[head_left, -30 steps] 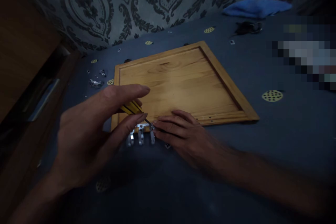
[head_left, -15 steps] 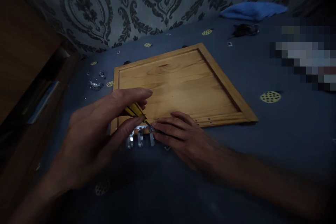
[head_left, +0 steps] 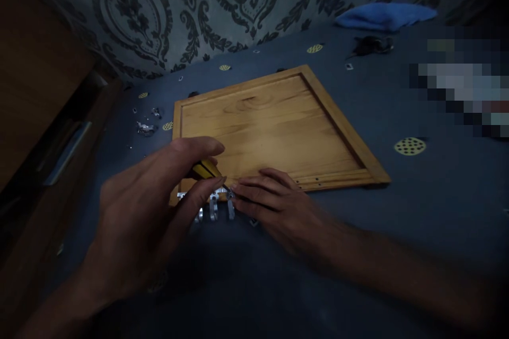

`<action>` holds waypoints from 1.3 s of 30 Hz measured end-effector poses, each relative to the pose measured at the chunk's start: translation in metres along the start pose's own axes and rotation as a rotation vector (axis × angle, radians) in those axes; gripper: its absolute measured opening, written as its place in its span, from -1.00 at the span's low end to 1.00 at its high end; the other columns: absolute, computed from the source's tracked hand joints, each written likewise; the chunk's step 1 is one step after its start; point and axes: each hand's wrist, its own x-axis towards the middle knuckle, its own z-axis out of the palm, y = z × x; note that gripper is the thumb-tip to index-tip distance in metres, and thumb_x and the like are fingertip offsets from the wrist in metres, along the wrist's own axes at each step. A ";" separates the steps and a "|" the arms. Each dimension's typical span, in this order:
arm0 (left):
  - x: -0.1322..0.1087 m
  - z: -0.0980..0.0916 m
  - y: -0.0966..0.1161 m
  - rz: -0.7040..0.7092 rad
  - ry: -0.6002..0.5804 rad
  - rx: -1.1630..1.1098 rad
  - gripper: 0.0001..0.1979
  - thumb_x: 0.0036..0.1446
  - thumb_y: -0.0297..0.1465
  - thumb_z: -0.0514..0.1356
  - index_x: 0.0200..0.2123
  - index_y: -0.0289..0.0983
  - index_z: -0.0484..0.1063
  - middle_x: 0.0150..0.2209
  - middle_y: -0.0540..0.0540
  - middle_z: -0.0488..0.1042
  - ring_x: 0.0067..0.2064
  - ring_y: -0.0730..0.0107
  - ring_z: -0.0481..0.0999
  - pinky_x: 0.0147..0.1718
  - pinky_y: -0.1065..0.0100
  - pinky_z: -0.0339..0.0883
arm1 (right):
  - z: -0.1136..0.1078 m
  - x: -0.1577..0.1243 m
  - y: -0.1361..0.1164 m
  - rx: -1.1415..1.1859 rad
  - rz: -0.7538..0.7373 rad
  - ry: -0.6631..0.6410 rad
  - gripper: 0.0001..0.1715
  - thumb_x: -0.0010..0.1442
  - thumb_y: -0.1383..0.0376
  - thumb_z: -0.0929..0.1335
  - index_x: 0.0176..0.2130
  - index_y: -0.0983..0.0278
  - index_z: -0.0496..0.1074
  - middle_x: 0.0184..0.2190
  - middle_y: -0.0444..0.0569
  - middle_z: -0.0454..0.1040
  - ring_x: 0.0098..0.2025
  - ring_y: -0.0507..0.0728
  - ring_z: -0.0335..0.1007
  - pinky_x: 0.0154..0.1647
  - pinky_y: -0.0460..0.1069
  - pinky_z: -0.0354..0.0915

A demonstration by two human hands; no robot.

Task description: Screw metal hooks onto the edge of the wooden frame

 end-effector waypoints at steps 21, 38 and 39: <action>0.021 0.006 -0.028 -0.020 0.092 -0.218 -0.85 0.11 -0.44 0.39 -0.27 -0.17 0.49 -0.38 0.11 0.51 -0.41 0.49 0.55 -0.46 0.50 0.52 | 0.002 0.000 0.000 -0.001 -0.006 0.033 -0.47 0.27 0.50 0.25 0.16 0.24 0.45 0.11 0.06 0.60 0.21 0.21 0.42 0.29 0.26 0.20; 0.015 -0.005 -0.020 -0.043 -0.001 -0.217 -0.86 0.15 -0.43 0.36 -0.21 -0.12 0.52 -0.27 0.06 0.55 -0.33 0.41 0.56 -0.42 0.44 0.46 | 0.001 0.001 -0.001 0.008 -0.011 0.058 -0.52 0.29 0.50 0.25 0.14 0.25 0.45 0.09 0.05 0.61 0.19 0.22 0.43 0.27 0.25 0.20; 0.015 -0.005 -0.019 -0.030 -0.003 -0.218 -0.85 0.15 -0.43 0.37 -0.21 -0.14 0.51 -0.28 0.07 0.55 -0.34 0.44 0.55 -0.43 0.47 0.45 | 0.000 0.002 -0.001 0.008 -0.015 0.062 -0.52 0.29 0.49 0.25 0.13 0.26 0.45 0.09 0.04 0.61 0.18 0.22 0.44 0.26 0.24 0.20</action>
